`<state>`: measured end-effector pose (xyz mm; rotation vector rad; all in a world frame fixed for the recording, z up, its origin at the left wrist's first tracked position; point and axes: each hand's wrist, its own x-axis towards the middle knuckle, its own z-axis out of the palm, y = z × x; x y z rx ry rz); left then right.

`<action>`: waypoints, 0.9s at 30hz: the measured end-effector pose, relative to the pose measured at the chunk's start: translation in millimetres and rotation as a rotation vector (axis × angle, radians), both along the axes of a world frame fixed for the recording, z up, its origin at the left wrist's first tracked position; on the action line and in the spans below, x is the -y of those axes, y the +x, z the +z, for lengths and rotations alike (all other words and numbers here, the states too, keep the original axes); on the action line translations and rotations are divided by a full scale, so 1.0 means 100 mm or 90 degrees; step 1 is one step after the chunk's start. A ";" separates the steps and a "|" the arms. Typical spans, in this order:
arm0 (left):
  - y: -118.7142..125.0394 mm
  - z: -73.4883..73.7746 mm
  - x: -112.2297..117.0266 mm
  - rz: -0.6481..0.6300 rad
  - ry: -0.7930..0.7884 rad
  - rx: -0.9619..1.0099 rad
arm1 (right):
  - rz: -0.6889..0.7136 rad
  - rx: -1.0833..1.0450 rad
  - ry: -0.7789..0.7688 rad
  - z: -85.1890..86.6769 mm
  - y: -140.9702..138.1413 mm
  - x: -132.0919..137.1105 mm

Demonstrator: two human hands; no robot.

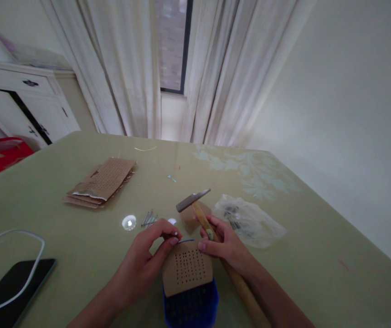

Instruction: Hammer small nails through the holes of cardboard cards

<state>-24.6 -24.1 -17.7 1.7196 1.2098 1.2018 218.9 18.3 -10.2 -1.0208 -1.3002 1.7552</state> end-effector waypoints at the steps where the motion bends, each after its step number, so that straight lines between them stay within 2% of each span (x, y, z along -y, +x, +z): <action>1: 0.00 -0.01 0.00 0.003 0.002 0.000 | 0.006 -0.008 -0.002 -0.01 -0.01 0.01; 11: -0.01 -0.04 0.01 0.015 -0.004 -0.004 | 0.021 -0.022 -0.027 -0.07 -0.03 0.00; 21: 0.01 -0.05 0.02 0.037 -0.005 0.024 | 0.028 -0.021 -0.008 -0.06 -0.02 0.00; 27: 0.02 -0.03 0.01 0.042 0.027 0.019 | 0.031 -0.018 0.007 -0.07 -0.02 0.00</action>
